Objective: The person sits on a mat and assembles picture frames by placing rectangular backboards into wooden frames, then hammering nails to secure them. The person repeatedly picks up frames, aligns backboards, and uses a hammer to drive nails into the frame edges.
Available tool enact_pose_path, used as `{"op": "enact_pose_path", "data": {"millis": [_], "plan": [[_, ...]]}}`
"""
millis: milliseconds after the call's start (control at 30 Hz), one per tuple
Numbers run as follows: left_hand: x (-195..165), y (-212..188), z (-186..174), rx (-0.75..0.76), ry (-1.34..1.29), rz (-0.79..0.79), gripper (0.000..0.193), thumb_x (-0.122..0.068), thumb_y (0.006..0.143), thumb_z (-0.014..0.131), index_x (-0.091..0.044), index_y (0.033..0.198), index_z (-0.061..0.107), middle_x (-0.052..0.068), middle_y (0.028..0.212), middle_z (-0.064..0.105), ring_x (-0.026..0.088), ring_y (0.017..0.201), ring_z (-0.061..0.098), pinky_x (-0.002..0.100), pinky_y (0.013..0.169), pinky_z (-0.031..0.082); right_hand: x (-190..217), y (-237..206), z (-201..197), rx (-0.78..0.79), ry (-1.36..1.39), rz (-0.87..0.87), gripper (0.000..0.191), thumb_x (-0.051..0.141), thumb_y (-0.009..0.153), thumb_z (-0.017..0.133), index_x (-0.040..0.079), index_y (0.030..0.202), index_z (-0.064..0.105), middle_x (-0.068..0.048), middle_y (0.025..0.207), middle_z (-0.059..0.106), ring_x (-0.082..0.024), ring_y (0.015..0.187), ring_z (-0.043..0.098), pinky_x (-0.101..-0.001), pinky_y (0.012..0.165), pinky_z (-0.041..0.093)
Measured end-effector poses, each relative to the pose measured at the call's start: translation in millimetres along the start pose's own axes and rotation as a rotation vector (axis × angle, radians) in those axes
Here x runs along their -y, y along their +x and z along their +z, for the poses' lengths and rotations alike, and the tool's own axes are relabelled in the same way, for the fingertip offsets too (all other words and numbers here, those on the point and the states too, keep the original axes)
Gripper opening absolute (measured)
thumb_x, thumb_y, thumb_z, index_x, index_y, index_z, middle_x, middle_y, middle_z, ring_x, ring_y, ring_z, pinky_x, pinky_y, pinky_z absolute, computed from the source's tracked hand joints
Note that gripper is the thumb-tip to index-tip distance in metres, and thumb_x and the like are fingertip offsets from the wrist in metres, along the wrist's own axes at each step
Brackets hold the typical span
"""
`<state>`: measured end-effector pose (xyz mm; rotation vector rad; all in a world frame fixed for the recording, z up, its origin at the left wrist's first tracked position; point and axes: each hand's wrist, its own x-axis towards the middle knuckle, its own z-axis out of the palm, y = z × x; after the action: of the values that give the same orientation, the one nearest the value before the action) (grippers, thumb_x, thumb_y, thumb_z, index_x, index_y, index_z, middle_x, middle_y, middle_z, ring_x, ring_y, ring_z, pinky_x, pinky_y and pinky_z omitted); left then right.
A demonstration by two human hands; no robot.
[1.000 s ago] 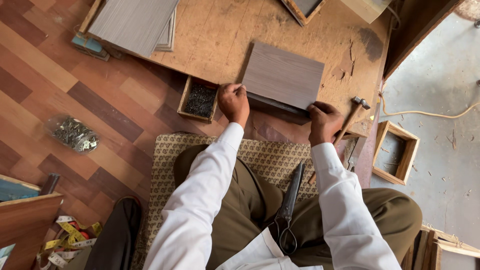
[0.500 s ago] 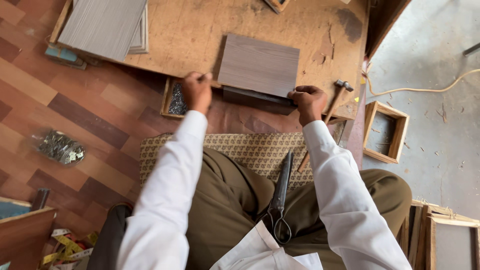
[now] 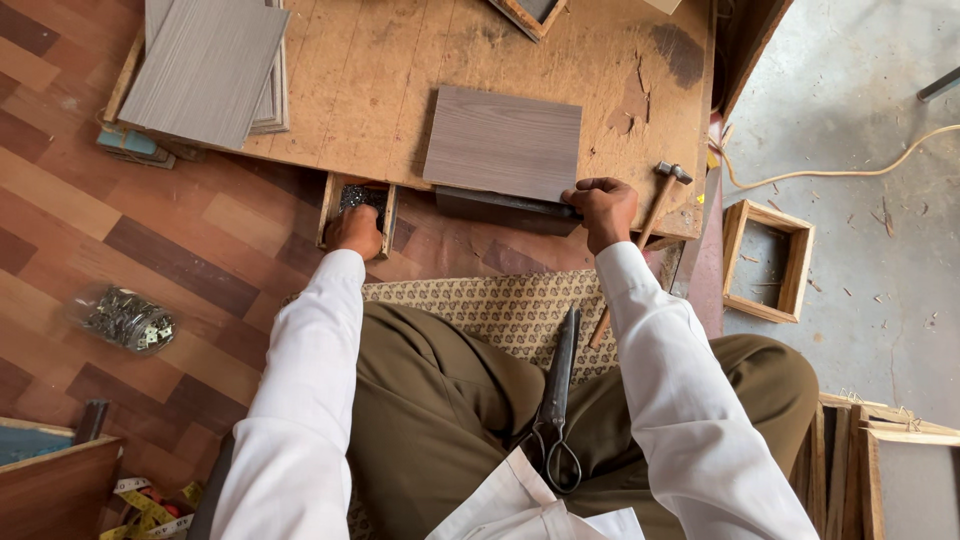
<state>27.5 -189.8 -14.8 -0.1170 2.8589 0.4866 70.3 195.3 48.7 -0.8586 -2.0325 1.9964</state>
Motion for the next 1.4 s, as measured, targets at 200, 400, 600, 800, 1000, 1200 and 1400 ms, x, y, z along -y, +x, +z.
{"op": "enact_pose_path", "data": {"millis": [200,400,600,800,1000,1200,1400], "plan": [[9.0,-1.1,-1.3,-0.233,-0.241,0.077,0.006,-0.011,0.085,0.073,-0.006,0.087,0.077,0.020,0.099,0.075,0.039,0.091,0.072,0.048,0.080,0.058,0.8,-1.1,-0.5,-0.010,-0.053,-0.014,0.019,-0.005,0.075,0.084,-0.003,0.090,0.072,-0.011,0.077,0.073,-0.016,0.062,0.066,-0.0270,0.052,0.049],[-22.3,-9.1,-28.8,-0.268,-0.877,0.111,0.007,-0.005,0.092,0.071,0.000,0.087,0.070,0.016,0.082,0.075,0.021,0.071,0.075,0.033,0.064,0.061,2.4,-3.7,0.1,-0.003,-0.028,-0.016,0.019,-0.005,0.074,0.083,-0.004,0.090,0.072,-0.012,0.077,0.074,-0.016,0.063,0.070,-0.0263,0.054,0.055],[-145.0,-33.7,-12.7,-0.128,-1.007,0.460,0.009,0.001,0.099,0.060,-0.004,0.094,0.066,0.008,0.090,0.072,0.013,0.073,0.076,0.023,0.059,0.065,3.3,-6.8,0.9,-0.019,-0.072,-0.025,0.019,-0.002,0.075,0.084,-0.004,0.090,0.073,-0.011,0.078,0.075,-0.015,0.063,0.069,-0.0271,0.055,0.056],[-228.4,-47.0,19.8,-0.309,-0.585,0.681,0.015,0.010,0.085,0.061,-0.003,0.088,0.067,0.010,0.095,0.072,0.029,0.090,0.071,0.040,0.078,0.057,-1.1,-10.2,4.5,-0.103,-0.170,-0.075,0.021,0.002,0.074,0.087,-0.004,0.090,0.075,-0.011,0.078,0.075,-0.014,0.063,0.067,-0.0271,0.056,0.055],[-232.6,-45.1,33.3,-0.320,-0.634,0.648,0.010,0.008,0.087,0.064,-0.002,0.088,0.066,0.011,0.098,0.065,0.031,0.098,0.063,0.043,0.087,0.051,-11.3,-15.9,-1.7,-0.087,-0.162,-0.169,0.028,0.006,0.074,0.087,-0.002,0.098,0.076,-0.014,0.092,0.077,-0.019,0.077,0.073,-0.0312,0.069,0.060],[-235.3,-45.5,41.1,-0.374,-0.629,0.624,0.011,0.007,0.088,0.064,-0.003,0.085,0.062,0.010,0.096,0.064,0.031,0.094,0.063,0.043,0.085,0.051,-43.7,-75.9,-40.6,-0.589,-0.521,-0.675,0.038,0.005,0.080,0.091,-0.003,0.112,0.072,-0.024,0.111,0.069,-0.032,0.103,0.065,-0.0429,0.092,0.052],[-235.3,-43.6,43.9,-0.439,-0.595,0.659,0.011,0.007,0.087,0.066,-0.003,0.085,0.061,0.010,0.096,0.063,0.033,0.095,0.062,0.045,0.085,0.048,-77.9,-106.0,-70.7,-0.303,0.217,0.078,0.040,0.002,0.084,0.073,-0.001,0.121,0.061,-0.009,0.088,0.071,-0.018,0.069,0.068,-0.0322,0.057,0.052]]}}
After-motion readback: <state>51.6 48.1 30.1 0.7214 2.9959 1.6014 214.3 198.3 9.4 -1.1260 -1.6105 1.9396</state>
